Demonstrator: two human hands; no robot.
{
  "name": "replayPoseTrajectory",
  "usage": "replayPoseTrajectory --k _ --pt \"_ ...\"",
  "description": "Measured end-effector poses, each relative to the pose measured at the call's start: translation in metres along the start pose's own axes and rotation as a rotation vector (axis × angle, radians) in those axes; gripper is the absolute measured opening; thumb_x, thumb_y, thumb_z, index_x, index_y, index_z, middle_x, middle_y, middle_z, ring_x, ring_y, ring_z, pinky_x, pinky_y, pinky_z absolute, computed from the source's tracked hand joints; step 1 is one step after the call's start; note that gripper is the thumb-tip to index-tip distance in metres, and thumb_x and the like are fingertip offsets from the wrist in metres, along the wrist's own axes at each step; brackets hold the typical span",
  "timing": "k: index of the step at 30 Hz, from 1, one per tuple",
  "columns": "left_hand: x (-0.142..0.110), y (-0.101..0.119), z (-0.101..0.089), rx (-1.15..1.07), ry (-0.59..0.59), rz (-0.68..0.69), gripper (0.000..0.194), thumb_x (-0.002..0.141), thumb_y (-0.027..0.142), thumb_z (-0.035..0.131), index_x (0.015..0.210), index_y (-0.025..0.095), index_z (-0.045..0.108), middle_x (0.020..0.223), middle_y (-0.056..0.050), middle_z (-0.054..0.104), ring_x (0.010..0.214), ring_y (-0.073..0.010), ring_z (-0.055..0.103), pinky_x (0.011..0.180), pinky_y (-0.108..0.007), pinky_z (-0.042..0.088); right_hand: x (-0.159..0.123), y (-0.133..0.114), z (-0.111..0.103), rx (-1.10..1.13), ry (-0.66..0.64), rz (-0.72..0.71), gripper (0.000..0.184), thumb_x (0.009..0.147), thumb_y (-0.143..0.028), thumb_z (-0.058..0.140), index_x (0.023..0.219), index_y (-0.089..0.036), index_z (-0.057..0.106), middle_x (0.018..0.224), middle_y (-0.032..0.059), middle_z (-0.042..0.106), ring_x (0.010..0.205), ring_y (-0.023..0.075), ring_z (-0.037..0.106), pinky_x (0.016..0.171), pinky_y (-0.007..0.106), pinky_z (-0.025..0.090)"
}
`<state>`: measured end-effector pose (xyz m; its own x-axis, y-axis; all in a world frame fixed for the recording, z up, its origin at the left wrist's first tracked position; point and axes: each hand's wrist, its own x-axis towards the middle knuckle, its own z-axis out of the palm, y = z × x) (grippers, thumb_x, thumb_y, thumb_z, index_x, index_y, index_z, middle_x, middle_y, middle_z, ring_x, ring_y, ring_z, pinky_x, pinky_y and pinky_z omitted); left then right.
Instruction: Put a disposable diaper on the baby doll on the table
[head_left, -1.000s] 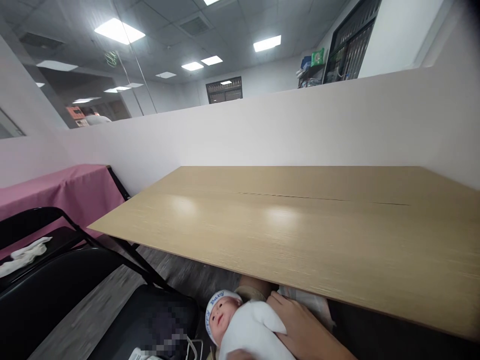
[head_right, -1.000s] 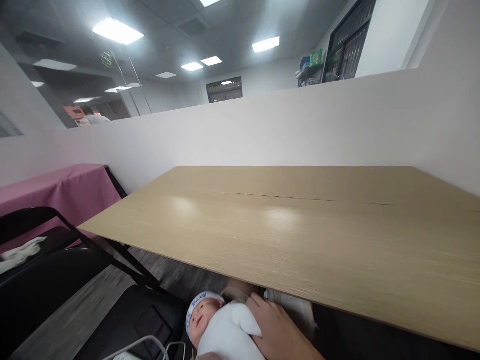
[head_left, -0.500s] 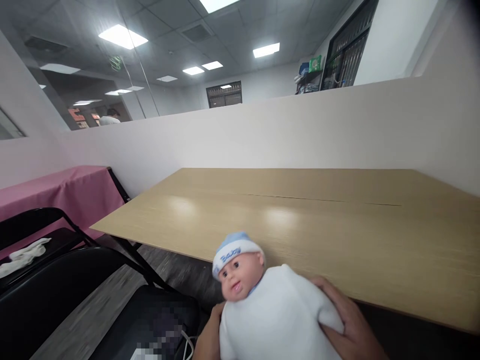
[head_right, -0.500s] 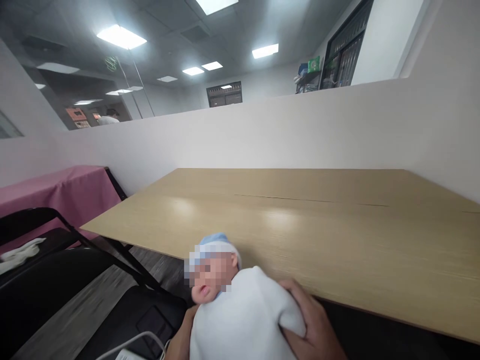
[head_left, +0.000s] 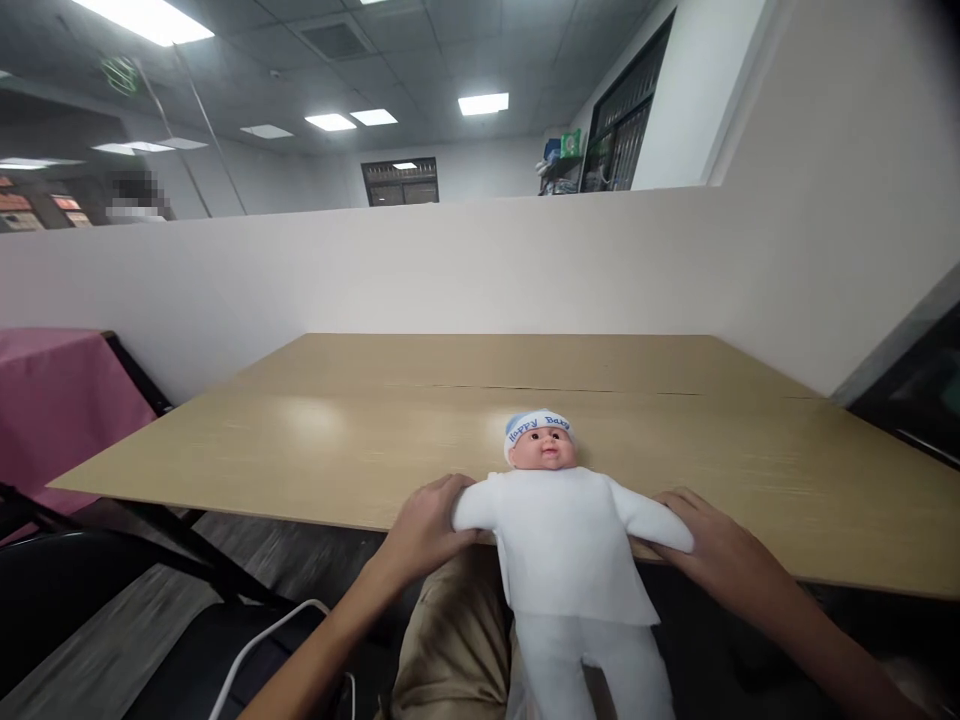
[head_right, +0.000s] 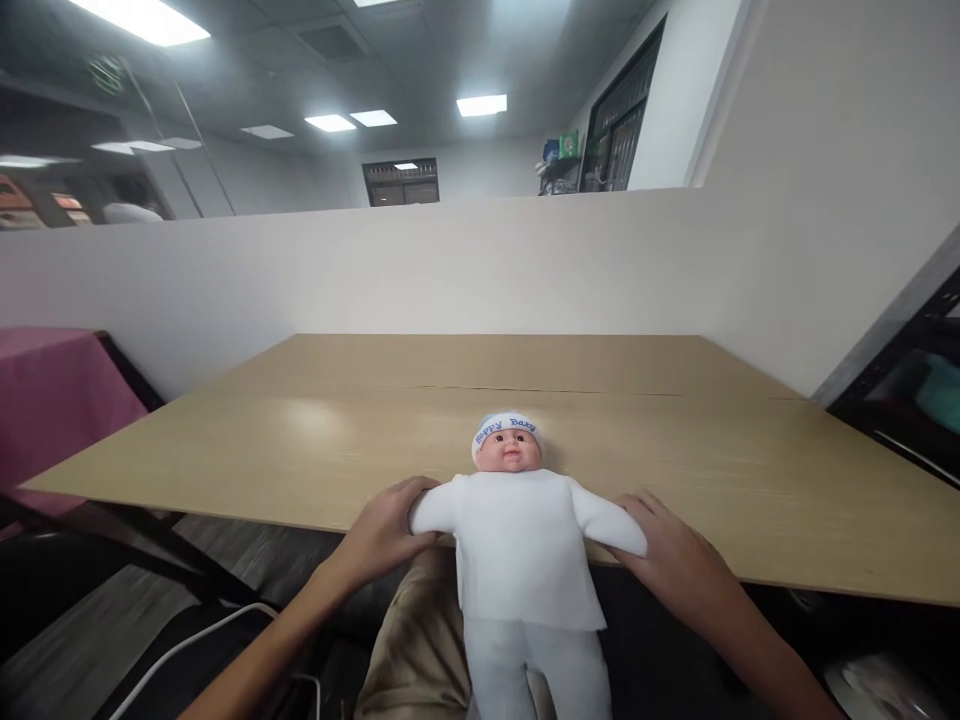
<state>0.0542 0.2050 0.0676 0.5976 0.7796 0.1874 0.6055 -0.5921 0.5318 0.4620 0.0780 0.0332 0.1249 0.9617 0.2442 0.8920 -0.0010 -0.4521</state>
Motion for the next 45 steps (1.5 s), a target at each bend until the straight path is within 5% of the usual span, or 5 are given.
replayPoseTrajectory --k 4,9,27,35,45 --pt "0.015 -0.017 -0.001 0.118 -0.038 -0.004 0.037 0.097 0.042 0.074 0.129 0.024 0.066 0.122 -0.009 0.08 0.108 -0.0315 0.076 0.09 -0.041 0.053 0.0 0.024 0.012 0.036 0.011 0.068 0.041 0.102 -0.067 0.056 0.114 -0.035 0.077 0.117 0.0072 0.08 0.099 0.0323 0.077 0.078 0.041 0.061" --pt "0.038 -0.048 0.004 0.203 -0.022 -0.027 0.053 0.099 0.072 0.067 0.12 0.024 0.068 0.11 -0.009 0.078 0.105 -0.0329 0.073 0.088 -0.041 0.052 0.027 0.045 0.033 0.109 0.025 0.108 0.047 0.1 -0.073 0.059 0.121 -0.035 0.076 0.126 0.0058 0.081 0.109 0.0337 0.077 0.087 0.043 0.062" --pt "0.232 -0.174 0.0 0.203 0.16 -0.012 0.06 0.097 0.082 0.062 0.112 0.024 0.068 0.107 -0.009 0.081 0.098 -0.0313 0.073 0.082 -0.041 0.052 0.261 0.089 0.09 -0.004 0.056 -0.083 0.038 0.096 -0.048 0.062 0.126 -0.026 0.068 0.115 0.0078 0.083 0.099 0.0301 0.078 0.083 0.038 0.055" --pt "0.314 -0.225 0.0 0.282 0.298 -0.018 0.063 0.097 0.08 0.065 0.124 0.023 0.069 0.122 -0.012 0.08 0.114 -0.035 0.069 0.102 -0.049 0.047 0.361 0.115 0.115 -0.034 0.149 -0.138 0.044 0.101 -0.063 0.061 0.118 -0.024 0.07 0.116 0.0112 0.08 0.104 0.032 0.073 0.09 0.042 0.054" --pt "0.355 -0.252 0.002 0.265 0.277 -0.04 0.061 0.101 0.07 0.066 0.143 0.025 0.067 0.133 -0.011 0.076 0.126 -0.0369 0.061 0.108 -0.05 0.044 0.404 0.15 0.136 -0.073 0.154 -0.129 0.07 0.104 -0.076 0.048 0.146 -0.021 0.062 0.141 0.0171 0.073 0.123 0.0395 0.067 0.11 0.055 0.049"
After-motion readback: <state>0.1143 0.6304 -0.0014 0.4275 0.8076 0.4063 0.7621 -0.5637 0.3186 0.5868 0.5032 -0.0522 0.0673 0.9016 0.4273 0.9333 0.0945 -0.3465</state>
